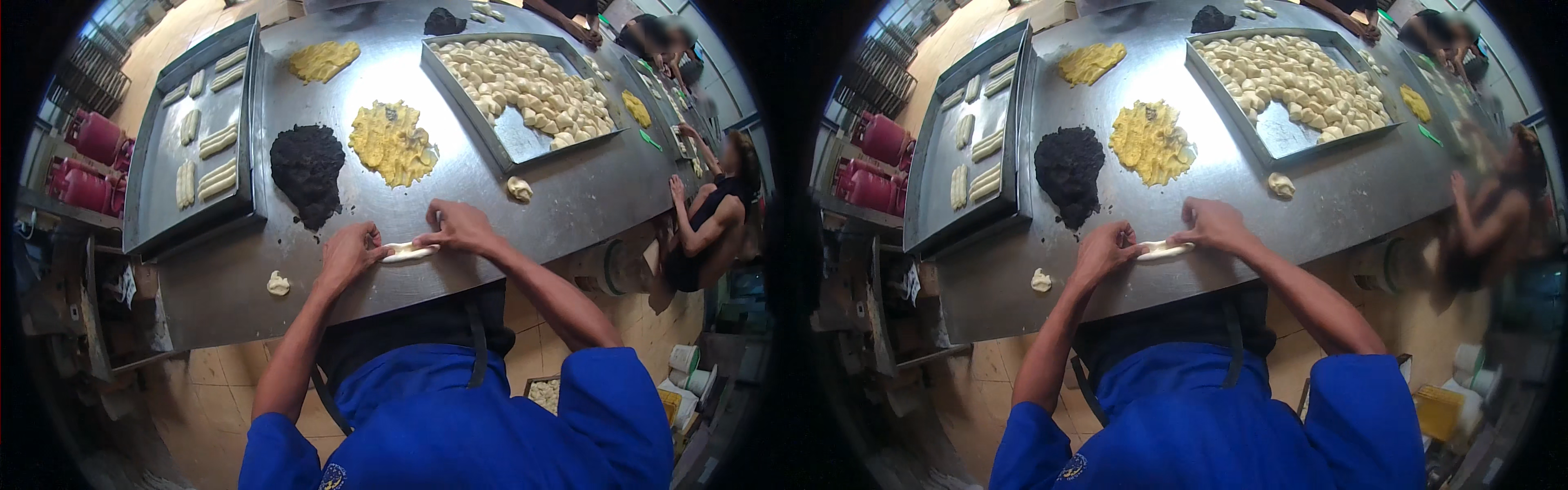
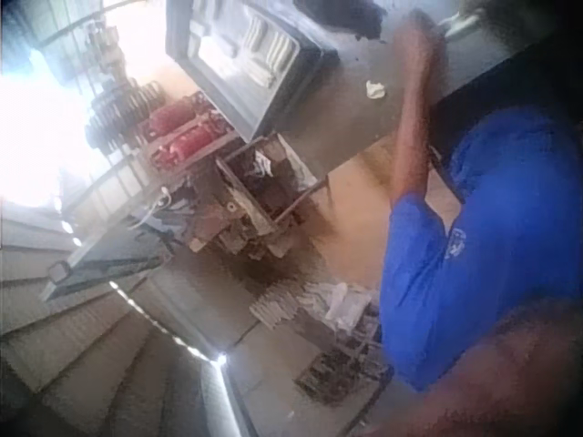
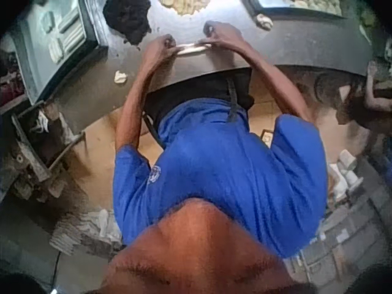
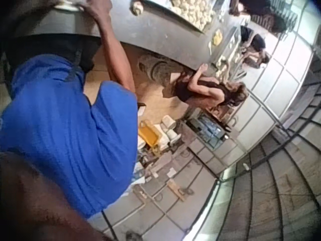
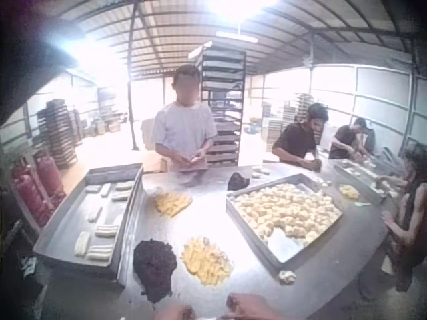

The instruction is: Manually assemble and shape pieces of dough with various fillings at a bakery workstation.

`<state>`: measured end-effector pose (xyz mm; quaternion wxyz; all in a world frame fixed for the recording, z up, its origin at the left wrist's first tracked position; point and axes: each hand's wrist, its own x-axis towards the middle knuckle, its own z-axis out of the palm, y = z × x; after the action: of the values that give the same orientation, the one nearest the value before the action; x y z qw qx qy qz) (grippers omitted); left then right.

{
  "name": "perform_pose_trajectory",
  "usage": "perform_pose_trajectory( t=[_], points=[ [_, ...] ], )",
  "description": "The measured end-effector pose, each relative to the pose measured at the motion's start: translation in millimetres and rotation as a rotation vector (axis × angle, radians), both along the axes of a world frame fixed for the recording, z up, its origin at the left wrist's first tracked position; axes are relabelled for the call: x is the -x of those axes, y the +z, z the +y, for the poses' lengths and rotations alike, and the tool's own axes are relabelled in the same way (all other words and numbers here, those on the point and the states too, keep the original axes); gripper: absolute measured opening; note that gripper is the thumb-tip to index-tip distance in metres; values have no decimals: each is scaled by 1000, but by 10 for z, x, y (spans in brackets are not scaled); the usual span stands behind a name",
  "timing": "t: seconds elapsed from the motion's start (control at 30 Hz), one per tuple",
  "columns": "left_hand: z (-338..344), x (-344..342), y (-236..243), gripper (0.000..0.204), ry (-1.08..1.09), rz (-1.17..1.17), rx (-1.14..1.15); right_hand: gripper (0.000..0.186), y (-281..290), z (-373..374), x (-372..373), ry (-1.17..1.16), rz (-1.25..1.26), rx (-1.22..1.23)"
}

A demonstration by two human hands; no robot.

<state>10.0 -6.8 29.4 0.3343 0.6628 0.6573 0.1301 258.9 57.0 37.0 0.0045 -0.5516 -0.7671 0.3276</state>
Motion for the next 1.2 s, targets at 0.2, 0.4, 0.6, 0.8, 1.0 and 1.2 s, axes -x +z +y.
perform_pose_trajectory(
  t=[0.2, 0.4, 0.6, 0.8, 1.0, 1.2],
  points=[
    [25, 20, -5, 38, -27, -8, -18, 67, -28, 79, 142, -10, 11, 12],
    [10, 52, -8, 36, 0, -54, 39, 62, 2, 73, 140, 54, 54, 15],
    [85, 25, 74, 41, -53, -30, 67, 58, 134, 35, -46, 89, 23, 50],
    [226, -196, 152, 61, -163, 304, 96, 56, 26, -54, -85, 77, 50, -77],
    [126, -82, -54, 64, -155, 212, -45, 54, -4, -2, -165, 77, 73, -54],
    [178, -172, 35, 66, -141, 229, 4, 54, -80, -36, -106, 94, 94, -135]
  ],
)
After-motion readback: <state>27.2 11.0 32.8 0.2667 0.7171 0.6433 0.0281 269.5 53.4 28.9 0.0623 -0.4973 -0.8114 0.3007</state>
